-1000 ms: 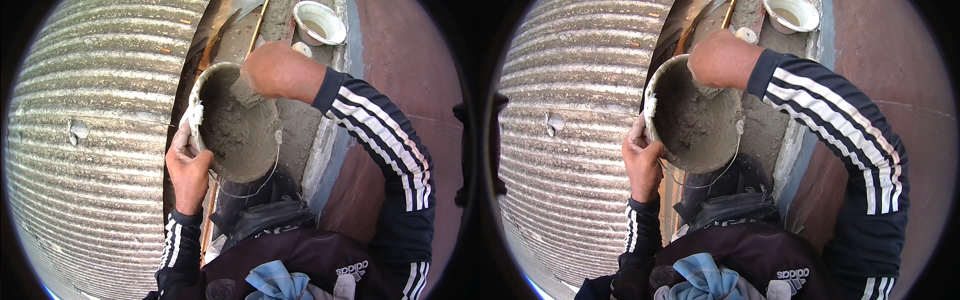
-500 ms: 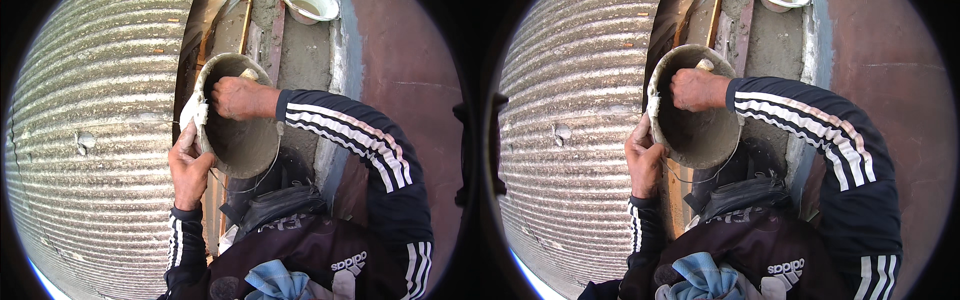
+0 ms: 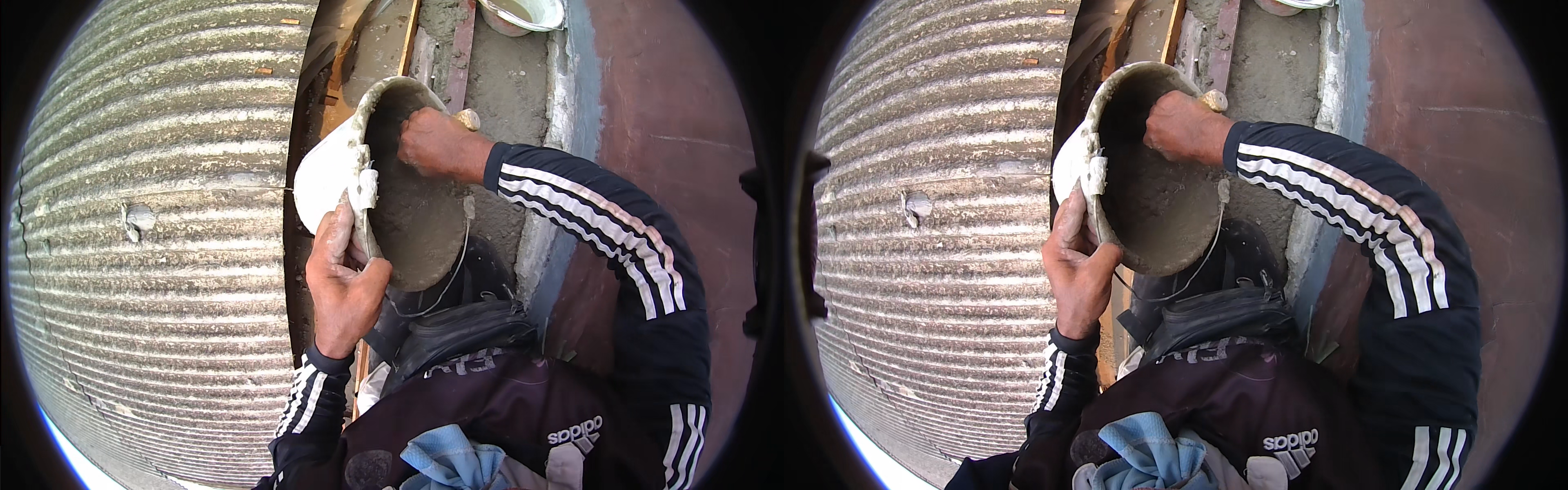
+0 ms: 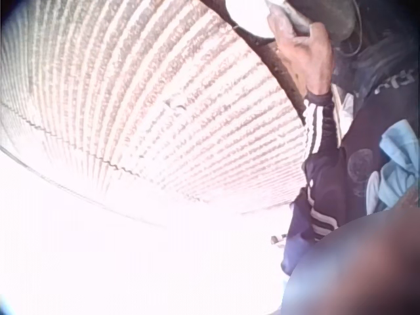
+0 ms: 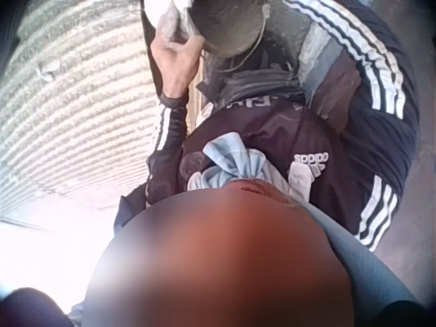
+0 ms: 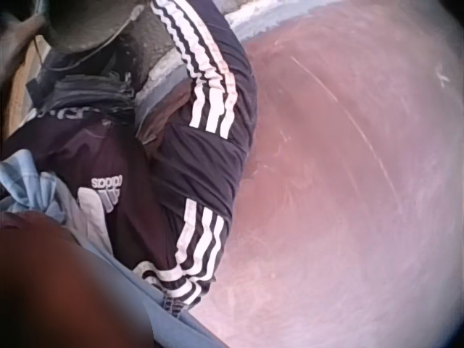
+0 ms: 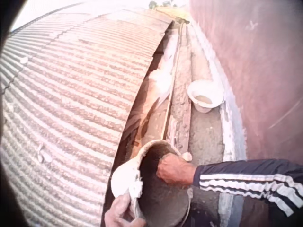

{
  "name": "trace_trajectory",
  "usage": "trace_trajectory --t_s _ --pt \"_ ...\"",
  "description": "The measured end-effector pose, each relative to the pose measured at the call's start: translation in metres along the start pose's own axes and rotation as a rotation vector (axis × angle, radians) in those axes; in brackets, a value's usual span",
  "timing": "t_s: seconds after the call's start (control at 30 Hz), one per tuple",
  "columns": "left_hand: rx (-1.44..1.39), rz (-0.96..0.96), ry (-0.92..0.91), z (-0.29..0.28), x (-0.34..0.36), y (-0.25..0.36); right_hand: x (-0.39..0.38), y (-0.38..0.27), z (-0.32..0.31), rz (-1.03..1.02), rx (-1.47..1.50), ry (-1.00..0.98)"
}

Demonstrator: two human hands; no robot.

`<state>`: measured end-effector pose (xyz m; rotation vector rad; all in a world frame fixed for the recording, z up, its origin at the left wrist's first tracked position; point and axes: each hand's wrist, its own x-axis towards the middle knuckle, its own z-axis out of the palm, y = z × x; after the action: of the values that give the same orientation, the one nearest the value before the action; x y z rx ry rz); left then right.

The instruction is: The person scoops wet cement from a bucket with a trowel and spreads it along the edge of a corrugated roof. They then walk along the roof ridge carrying two buckets and place them down near other tools.

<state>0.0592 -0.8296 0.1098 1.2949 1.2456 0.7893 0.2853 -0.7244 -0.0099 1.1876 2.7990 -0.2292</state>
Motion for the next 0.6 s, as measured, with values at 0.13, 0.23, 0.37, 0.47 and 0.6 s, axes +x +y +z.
trace_trajectory --t_s 0.13,0.23,0.37,0.47,0.6 --pt "-0.039 -0.005 -0.020 -0.001 0.002 -0.003 -0.003 -0.002 0.009 0.068 0.244 -0.200" --pt "-0.089 -0.051 -0.006 -0.002 0.001 -0.002 -0.004 -0.002 0.007 0.071 0.357 -0.275" --pt "-0.154 -0.039 0.048 -0.005 0.009 -0.003 -0.006 0.005 0.003 0.015 0.561 -0.252" --pt "-0.262 -0.075 0.079 -0.011 0.019 -0.004 -0.005 0.015 0.001 -0.031 0.698 -0.307" --pt "-0.244 -0.099 0.142 -0.020 0.036 -0.007 -0.001 0.032 -0.007 -0.045 0.702 -0.368"
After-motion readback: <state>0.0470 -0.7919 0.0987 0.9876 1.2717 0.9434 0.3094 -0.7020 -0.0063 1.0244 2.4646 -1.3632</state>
